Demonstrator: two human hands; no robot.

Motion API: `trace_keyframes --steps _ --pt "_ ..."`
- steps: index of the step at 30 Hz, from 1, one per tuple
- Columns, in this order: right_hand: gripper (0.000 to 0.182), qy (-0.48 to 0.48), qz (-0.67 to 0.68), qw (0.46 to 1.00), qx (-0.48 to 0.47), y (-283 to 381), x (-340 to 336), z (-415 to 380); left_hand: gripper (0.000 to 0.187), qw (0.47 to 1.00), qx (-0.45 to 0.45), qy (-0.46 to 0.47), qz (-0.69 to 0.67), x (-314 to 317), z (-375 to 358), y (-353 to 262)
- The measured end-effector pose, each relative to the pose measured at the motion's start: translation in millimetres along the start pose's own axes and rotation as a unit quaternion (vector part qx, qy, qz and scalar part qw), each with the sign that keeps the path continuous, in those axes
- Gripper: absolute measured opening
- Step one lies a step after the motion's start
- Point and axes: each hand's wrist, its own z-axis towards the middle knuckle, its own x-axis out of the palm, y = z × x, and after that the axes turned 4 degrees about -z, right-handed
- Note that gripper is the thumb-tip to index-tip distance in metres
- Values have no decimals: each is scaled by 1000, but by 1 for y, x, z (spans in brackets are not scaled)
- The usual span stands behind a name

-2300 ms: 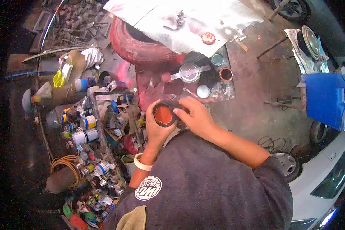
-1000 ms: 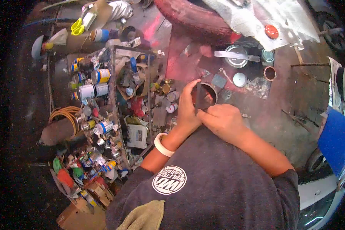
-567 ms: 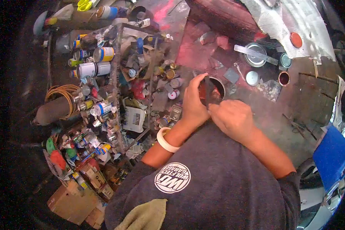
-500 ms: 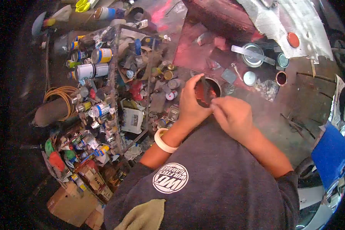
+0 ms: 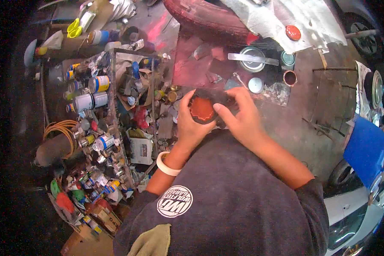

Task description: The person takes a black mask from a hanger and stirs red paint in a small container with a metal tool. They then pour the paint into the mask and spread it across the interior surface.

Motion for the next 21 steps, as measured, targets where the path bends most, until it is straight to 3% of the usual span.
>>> trace_keyframes --steps 5,8,14,17,20,21 --pt "29 47 -174 953 -243 4 -5 -3 103 1000 -3 14 -9 3 2 -3" --pt "33 75 -200 939 -270 6 -8 -7 100 999 -32 16 6 3 4 -9" --pt "33 67 -210 922 -318 -3 -6 -12 97 1000 14 -5 -26 8 -2 -1" --pt "27 61 -191 928 -313 0 -9 -12 99 999 30 4 -24 6 -2 -2" --pt "15 2 -82 972 -222 -7 -7 -6 101 999 29 9 -17 4 -2 -9" --pt "13 3 -26 993 -118 -8 -8 -4 102 1000 23 11 -17 4 -2 -9"
